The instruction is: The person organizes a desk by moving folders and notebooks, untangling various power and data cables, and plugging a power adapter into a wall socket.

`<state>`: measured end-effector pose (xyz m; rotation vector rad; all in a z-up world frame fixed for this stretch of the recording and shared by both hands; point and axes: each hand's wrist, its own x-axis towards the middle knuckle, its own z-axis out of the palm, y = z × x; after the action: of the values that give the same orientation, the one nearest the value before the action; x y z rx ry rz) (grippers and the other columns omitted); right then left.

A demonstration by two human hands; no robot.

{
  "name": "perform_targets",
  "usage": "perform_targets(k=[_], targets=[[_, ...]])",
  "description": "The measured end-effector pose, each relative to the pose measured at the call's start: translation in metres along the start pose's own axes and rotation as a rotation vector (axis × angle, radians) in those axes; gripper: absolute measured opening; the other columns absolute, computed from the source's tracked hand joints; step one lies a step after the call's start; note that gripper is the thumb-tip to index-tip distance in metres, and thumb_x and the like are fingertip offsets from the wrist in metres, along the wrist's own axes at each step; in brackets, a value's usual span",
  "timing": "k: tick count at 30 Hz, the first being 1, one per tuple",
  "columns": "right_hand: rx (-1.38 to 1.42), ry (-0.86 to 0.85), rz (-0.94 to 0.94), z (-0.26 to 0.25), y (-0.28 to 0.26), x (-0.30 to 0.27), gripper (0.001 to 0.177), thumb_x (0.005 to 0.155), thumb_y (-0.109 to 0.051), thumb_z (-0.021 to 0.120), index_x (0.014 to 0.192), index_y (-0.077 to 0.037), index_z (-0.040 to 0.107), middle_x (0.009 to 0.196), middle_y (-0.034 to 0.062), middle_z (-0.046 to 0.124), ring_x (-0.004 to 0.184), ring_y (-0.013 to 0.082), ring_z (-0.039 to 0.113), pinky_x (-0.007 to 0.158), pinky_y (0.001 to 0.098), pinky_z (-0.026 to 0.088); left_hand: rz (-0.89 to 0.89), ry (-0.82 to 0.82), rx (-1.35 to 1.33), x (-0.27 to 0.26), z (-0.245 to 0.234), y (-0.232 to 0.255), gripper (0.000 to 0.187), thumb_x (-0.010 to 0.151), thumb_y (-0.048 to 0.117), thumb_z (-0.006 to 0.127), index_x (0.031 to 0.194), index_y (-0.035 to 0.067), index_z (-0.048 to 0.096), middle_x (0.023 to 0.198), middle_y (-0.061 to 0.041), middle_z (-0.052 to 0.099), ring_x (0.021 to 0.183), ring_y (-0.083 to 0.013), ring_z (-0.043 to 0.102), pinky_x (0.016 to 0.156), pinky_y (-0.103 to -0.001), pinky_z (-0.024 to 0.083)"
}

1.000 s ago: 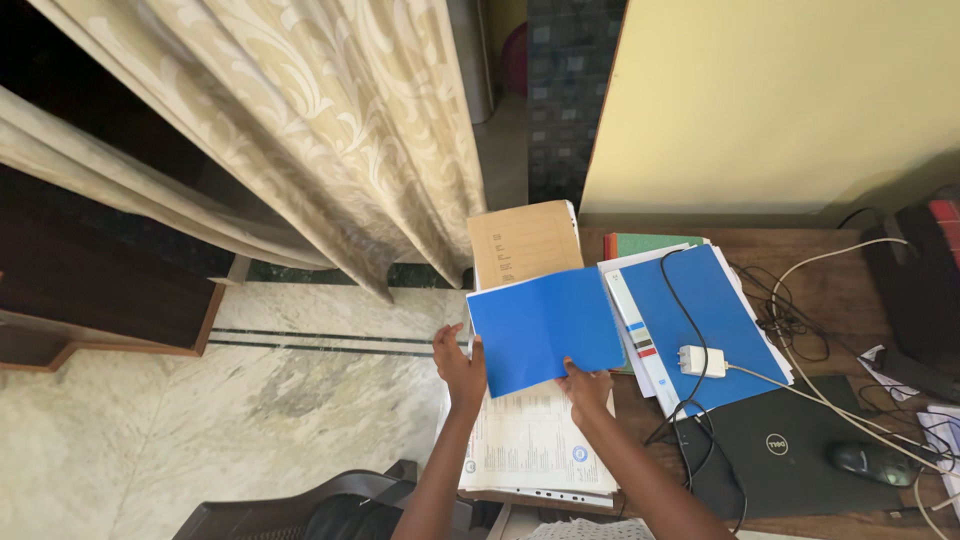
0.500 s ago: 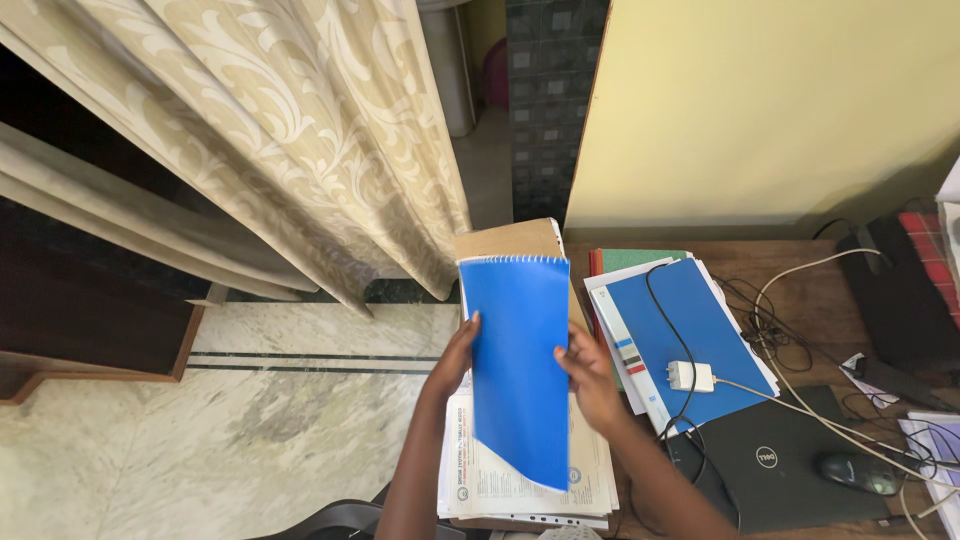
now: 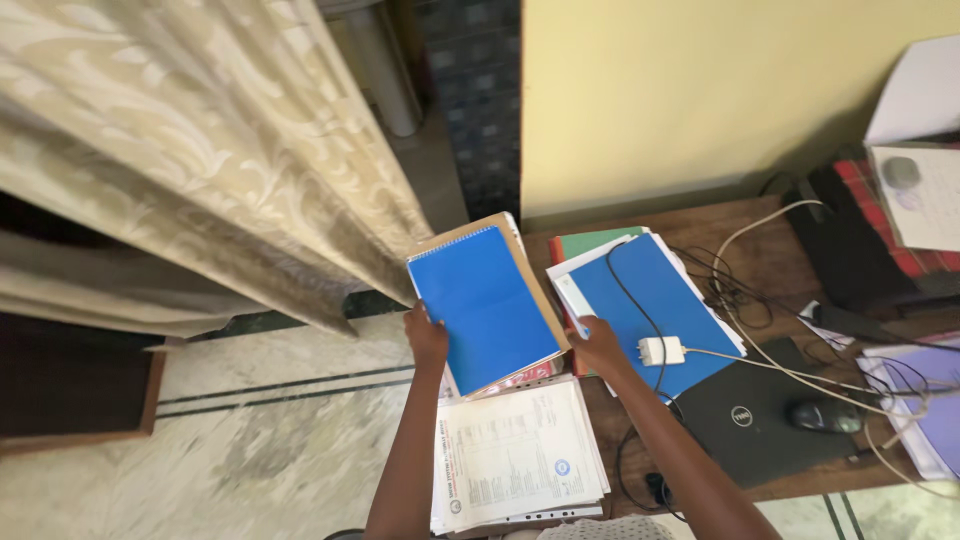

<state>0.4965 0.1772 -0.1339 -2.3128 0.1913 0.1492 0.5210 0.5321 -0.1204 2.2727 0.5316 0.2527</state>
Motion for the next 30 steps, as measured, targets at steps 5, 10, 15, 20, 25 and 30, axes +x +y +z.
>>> perform_targets(k=[5,10,15,20,25,30], targets=[[-0.533,0.226,-0.038,-0.06,0.028,-0.03,0.07,0.083,-0.034,0.077,0.145,-0.013,0.05,0.149,0.019,0.045,0.139,0.0424,0.042,0.114,0.0569,0.037,-0.015,0.029,0.159,-0.026,-0.026,0.048,0.065,0.084,0.006,0.07,0.144,0.008,0.046,0.137,-0.022,0.049,0.123,-0.0428,0.051,0.099,-0.054,0.043],[-0.747,-0.098,0.073,-0.115,0.032,-0.034,0.089,0.073,-0.04,0.087,0.149,-0.032,0.041,0.159,0.0169,0.022,0.143,0.0477,0.025,0.109,0.0698,0.025,0.215,0.236,0.072,-0.068,-0.046,0.118,0.068,0.078,0.004,0.07,0.141,-0.002,0.045,0.136,-0.027,0.047,0.121,-0.0458,0.049,0.094,-0.054,0.039],[-0.46,-0.256,-0.001,-0.132,0.067,-0.029,0.069,0.064,-0.04,0.091,0.125,-0.029,0.062,0.134,0.0055,0.054,0.133,0.0343,0.048,0.11,0.0596,0.04,0.445,0.059,-0.239,-0.13,-0.005,0.158,0.027,0.09,0.007,0.065,0.117,0.006,0.065,0.123,-0.018,0.061,0.121,-0.0374,0.055,0.106,-0.048,0.042],[-0.354,-0.185,-0.178,-0.156,0.099,-0.025,0.066,0.061,-0.041,0.091,0.117,-0.019,0.063,0.12,0.0076,0.061,0.116,0.0355,0.057,0.098,0.0508,0.052,0.302,-0.108,-0.305,-0.197,0.063,0.171,0.018,0.096,0.007,0.059,0.112,0.005,0.065,0.119,-0.016,0.061,0.113,-0.0332,0.06,0.098,-0.042,0.047],[-0.533,-0.161,0.058,-0.199,0.139,-0.023,0.071,0.067,-0.046,0.089,0.127,-0.02,0.059,0.129,0.0085,0.058,0.125,0.0353,0.055,0.097,0.0544,0.052,0.026,-0.293,-0.357,-0.232,0.129,0.177,0.02,0.094,0.014,0.058,0.111,0.009,0.068,0.108,-0.012,0.07,0.094,-0.0283,0.072,0.083,-0.039,0.056],[-0.514,-0.047,0.33,-0.237,0.193,-0.017,0.088,0.071,-0.054,0.085,0.141,-0.015,0.049,0.146,0.0174,0.048,0.136,0.042,0.048,0.098,0.0565,0.054,-0.29,-0.4,0.112,-0.247,0.166,0.194,0.048,0.09,0.052,0.073,0.097,0.004,0.068,0.094,-0.015,0.077,0.091,-0.0327,0.074,0.083,-0.042,0.056]])
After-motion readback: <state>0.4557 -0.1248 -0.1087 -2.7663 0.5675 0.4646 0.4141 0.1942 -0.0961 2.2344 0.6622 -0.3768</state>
